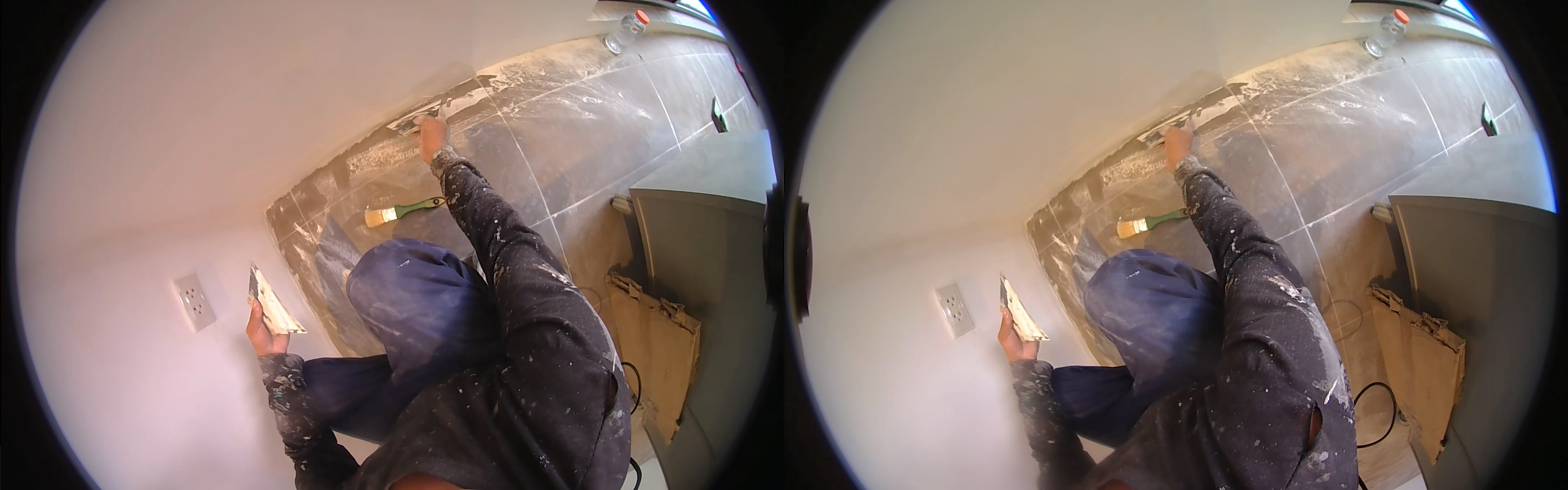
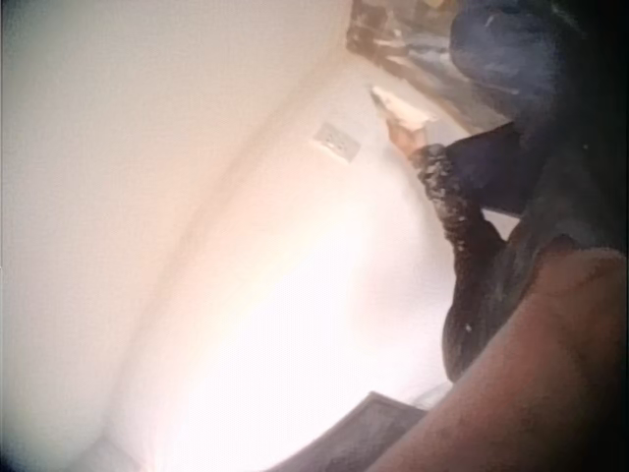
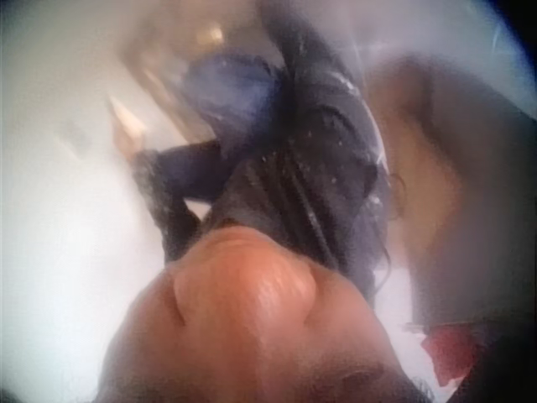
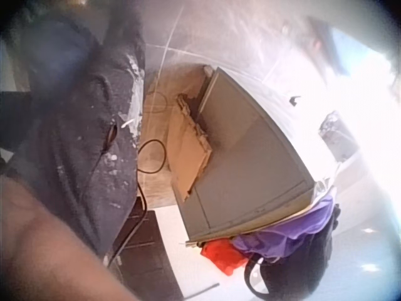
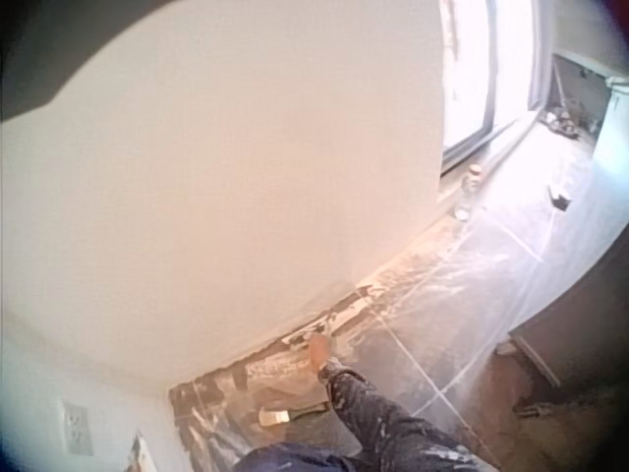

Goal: The person applies plaster to a wall using a trowel and hawk, smoothing the surface in repeated strokes. The person periodically scrapes excess plaster from the trowel back onto the hawk and continues spreading it along the wall.

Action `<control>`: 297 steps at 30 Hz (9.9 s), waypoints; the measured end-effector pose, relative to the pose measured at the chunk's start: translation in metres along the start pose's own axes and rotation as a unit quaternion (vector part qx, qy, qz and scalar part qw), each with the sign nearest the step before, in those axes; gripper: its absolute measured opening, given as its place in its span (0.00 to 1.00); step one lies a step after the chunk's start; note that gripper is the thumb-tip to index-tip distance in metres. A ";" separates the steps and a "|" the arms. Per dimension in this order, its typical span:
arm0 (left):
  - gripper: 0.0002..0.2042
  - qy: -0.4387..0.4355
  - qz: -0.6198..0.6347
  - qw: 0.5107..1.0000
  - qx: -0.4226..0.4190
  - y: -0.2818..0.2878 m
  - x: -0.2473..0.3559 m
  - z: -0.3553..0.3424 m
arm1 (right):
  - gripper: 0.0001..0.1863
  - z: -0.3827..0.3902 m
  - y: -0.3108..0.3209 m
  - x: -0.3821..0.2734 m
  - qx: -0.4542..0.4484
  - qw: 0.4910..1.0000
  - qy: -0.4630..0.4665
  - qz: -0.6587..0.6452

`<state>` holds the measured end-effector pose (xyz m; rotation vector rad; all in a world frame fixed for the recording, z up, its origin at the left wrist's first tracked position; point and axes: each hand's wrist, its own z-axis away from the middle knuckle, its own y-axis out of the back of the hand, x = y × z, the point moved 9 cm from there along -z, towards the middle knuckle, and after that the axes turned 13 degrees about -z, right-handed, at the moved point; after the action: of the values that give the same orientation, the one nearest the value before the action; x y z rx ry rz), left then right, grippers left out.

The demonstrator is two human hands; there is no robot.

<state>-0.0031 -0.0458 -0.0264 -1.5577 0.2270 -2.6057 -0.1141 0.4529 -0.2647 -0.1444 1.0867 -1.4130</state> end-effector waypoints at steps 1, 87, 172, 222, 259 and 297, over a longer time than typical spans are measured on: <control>0.22 -0.005 -0.002 1.000 -0.006 -0.003 0.000 -0.001 | 0.47 -0.008 0.006 -0.001 0.019 0.999 -0.014 -0.044; 0.22 0.012 0.025 0.999 -0.032 -0.010 -0.001 -0.009 | 0.23 -0.012 0.008 0.016 -0.022 0.998 -0.024 -0.052; 0.18 -0.056 0.222 0.973 -0.003 0.039 0.009 -0.003 | 0.20 0.236 -0.167 0.069 -0.422 0.824 -0.322 0.199; 0.18 0.019 0.064 0.996 0.060 0.055 -0.002 0.007 | 0.17 0.056 -0.058 0.136 -0.176 0.968 -0.051 0.173; 0.18 0.010 0.077 0.996 0.051 0.049 0.002 0.006 | 0.16 -0.010 -0.002 0.082 0.047 0.992 -0.119 0.004; 0.21 -0.101 0.125 0.981 -0.105 -0.048 0.084 0.032 | 0.22 0.469 -0.304 -0.007 -0.775 0.110 0.422 0.458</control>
<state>-0.0150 -0.0145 0.0698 -1.7183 0.6527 -2.2752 -0.0142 0.1515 0.1952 -0.0440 2.4270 1.6516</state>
